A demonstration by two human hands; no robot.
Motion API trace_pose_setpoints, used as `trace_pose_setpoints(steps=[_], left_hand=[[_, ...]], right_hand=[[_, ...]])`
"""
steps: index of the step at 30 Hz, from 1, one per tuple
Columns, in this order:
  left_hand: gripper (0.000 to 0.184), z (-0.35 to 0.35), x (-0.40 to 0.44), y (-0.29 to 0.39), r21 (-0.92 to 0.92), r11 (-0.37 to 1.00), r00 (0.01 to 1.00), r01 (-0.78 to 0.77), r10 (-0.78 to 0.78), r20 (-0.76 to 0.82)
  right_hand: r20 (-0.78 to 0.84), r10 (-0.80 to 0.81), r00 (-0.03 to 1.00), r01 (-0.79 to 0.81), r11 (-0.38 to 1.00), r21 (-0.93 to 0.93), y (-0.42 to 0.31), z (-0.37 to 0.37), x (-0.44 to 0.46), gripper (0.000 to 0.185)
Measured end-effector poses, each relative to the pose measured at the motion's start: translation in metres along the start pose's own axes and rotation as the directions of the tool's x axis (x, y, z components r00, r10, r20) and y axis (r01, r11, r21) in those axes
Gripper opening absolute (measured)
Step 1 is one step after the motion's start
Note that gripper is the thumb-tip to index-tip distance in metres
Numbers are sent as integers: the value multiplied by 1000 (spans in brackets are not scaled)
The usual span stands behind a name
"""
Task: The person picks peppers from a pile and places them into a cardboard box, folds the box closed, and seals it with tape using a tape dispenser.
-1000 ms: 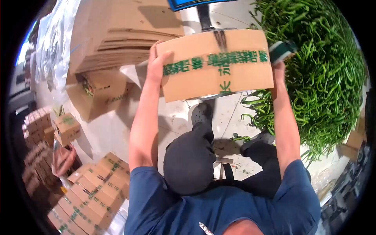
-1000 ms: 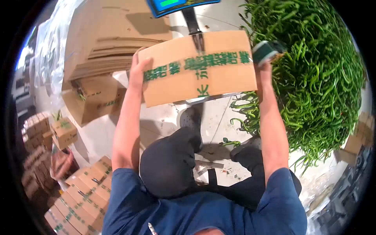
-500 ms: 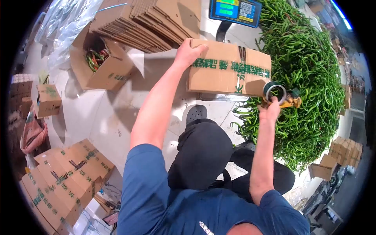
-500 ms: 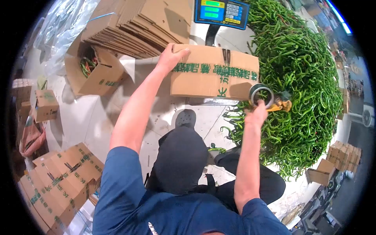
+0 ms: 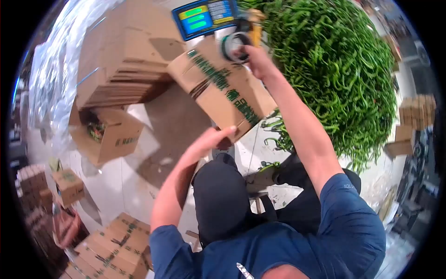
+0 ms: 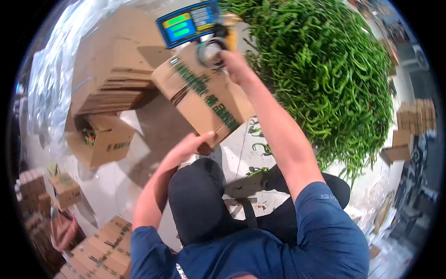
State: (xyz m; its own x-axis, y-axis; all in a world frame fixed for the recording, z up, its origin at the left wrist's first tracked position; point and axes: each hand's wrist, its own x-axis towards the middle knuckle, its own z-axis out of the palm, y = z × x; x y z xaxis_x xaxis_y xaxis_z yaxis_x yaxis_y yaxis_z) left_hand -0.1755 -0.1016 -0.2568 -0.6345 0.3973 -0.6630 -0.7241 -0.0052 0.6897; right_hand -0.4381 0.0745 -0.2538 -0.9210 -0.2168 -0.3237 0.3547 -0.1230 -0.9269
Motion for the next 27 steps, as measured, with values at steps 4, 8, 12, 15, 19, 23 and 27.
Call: trace_pose_setpoints(steps=[4,8,12,15,19,23,27], left_hand=[[67,59,68,7,-376,923,994,81,-44,104],[91,85,126,27,-474,880,990,-4,71,122],[85,92,152,45,-237,960,969,-153,192,155],[74,105,126,78,266,942,976,-207,181,121],[39,63,38,146,855,449,796,-260,601,-73],[62,-50,38,156,894,443,458,-64,809,-368],[73,-39,65,135,974,-187,608,125,790,73]], right_hand=[[215,-145,966,156,987,-39,-59,-7,-85,30],[78,-363,929,371,903,-215,-66,-87,-136,34],[-289,-148,946,182,979,95,-18,-186,-165,37],[-443,85,892,24,971,236,48,-232,-169,31],[-371,257,892,-237,967,97,99,-240,-171,42],[-245,195,950,-204,979,-11,86,-238,-147,53],[-162,146,976,-167,978,-126,77,-251,-98,56]])
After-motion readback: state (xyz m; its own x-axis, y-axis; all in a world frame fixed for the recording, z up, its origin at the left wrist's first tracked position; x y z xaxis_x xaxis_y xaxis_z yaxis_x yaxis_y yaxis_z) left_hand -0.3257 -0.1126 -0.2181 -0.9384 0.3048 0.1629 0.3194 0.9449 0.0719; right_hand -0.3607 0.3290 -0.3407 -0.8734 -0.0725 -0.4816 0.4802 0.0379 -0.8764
